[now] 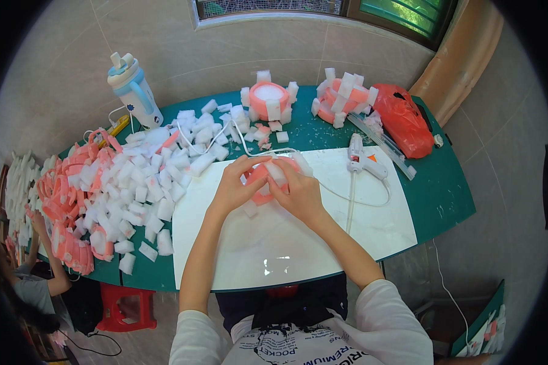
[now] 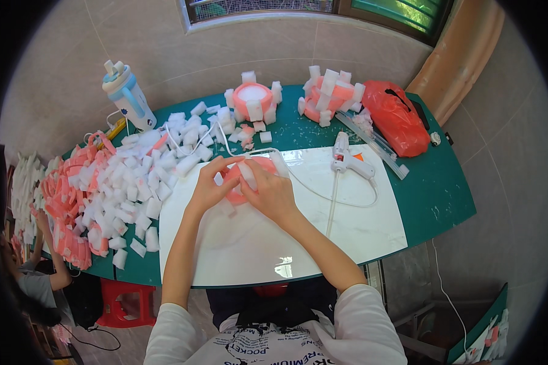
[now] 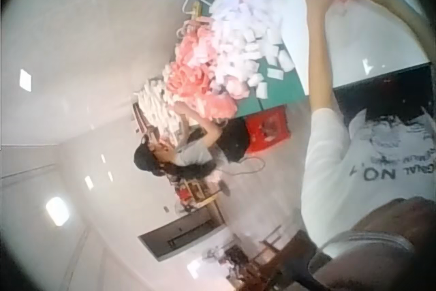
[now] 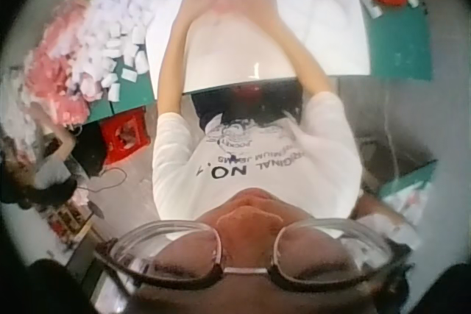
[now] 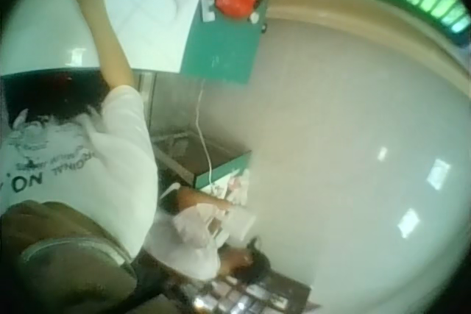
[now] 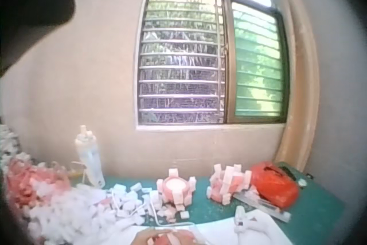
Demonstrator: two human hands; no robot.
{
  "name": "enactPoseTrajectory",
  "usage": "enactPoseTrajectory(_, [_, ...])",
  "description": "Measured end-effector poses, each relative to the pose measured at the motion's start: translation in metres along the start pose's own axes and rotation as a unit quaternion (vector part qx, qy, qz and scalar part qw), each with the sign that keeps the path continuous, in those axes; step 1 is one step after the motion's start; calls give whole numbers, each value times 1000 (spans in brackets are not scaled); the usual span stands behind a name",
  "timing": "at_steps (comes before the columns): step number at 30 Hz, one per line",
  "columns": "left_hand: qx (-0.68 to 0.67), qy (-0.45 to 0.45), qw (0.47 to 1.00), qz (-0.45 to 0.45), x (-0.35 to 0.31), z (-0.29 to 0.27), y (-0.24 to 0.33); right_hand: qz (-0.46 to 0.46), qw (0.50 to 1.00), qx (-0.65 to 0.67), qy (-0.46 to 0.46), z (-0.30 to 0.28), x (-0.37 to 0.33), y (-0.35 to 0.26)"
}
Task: Use a hot glue gun to assemble pink and white foam components into a finished product.
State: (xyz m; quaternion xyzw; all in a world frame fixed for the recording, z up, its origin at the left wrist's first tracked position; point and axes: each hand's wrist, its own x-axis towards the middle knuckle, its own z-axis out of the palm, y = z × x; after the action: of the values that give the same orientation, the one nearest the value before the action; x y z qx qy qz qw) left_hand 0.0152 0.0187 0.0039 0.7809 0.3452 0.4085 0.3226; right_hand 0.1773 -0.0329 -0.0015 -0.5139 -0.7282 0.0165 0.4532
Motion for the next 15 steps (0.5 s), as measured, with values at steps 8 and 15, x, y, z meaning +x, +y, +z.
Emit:
enactPoseTrajectory(8, [-13,2,1000,-4,0,1,-1,1,1000,-8,-6,-1,0,0])
enactPoseTrajectory(15, [-23,6,1000,1,0,2,-1,5,1000,-6,-4,0,1,0])
